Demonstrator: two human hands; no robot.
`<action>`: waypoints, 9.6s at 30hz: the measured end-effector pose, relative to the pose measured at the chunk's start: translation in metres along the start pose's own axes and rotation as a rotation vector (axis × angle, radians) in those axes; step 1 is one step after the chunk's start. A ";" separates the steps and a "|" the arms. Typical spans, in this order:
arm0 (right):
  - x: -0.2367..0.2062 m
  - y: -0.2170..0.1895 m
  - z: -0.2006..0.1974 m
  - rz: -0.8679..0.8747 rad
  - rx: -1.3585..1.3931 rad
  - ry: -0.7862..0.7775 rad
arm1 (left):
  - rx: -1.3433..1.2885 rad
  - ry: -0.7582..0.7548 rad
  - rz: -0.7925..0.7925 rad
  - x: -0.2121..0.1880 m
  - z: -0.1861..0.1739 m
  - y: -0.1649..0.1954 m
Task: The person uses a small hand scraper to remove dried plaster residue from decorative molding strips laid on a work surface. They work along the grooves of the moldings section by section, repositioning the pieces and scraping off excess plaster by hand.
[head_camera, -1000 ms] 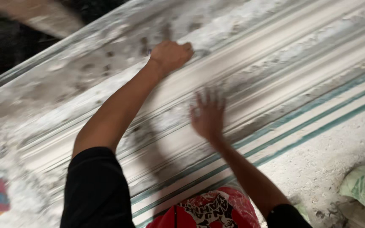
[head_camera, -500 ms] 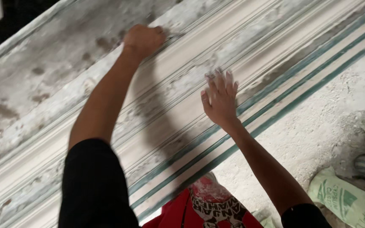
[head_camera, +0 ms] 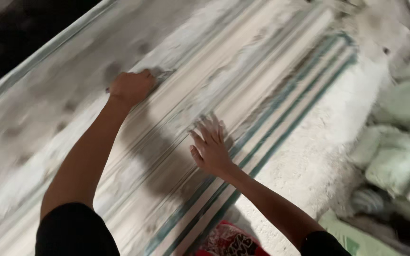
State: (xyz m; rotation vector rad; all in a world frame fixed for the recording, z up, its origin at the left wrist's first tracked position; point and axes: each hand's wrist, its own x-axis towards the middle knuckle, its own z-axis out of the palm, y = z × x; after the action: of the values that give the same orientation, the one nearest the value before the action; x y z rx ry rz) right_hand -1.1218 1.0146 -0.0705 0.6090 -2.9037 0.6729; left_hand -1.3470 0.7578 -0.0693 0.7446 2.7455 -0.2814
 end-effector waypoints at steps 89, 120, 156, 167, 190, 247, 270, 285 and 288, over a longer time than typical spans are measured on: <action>-0.031 -0.687 0.265 -0.841 0.098 -0.560 | -0.967 1.315 -1.828 -0.854 0.254 0.019; -0.027 -0.685 0.331 -0.562 -0.139 -0.613 | -1.540 1.562 -1.909 -1.064 0.372 -0.214; -0.256 -0.769 0.304 0.034 -0.093 -0.290 | -1.080 0.433 -0.687 -1.195 0.406 -0.198; -0.255 -0.796 0.283 0.172 -0.073 -0.367 | -0.715 0.322 -0.473 -1.056 0.361 -0.180; -0.258 -0.583 0.216 0.057 0.043 -0.050 | -0.641 0.235 -0.565 -0.865 0.266 -0.099; 0.030 0.142 -0.020 0.020 0.012 -0.201 | -0.396 0.253 -0.459 -0.185 0.050 0.144; 0.088 0.251 -0.083 -0.058 -0.113 -0.270 | -0.448 0.296 -0.441 0.036 -0.041 0.222; 0.195 0.447 -0.146 -0.089 -0.032 -0.086 | -0.367 -0.039 -0.438 0.076 -0.064 0.230; 0.222 0.512 -0.172 -0.014 -0.081 -0.120 | -0.270 0.010 -0.518 0.024 -0.063 0.210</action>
State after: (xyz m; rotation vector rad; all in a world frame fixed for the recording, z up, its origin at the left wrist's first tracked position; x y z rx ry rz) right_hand -1.5301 1.4318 -0.0805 0.6811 -3.0161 0.5314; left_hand -1.2721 0.9634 -0.0409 -0.0412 2.8608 -0.0043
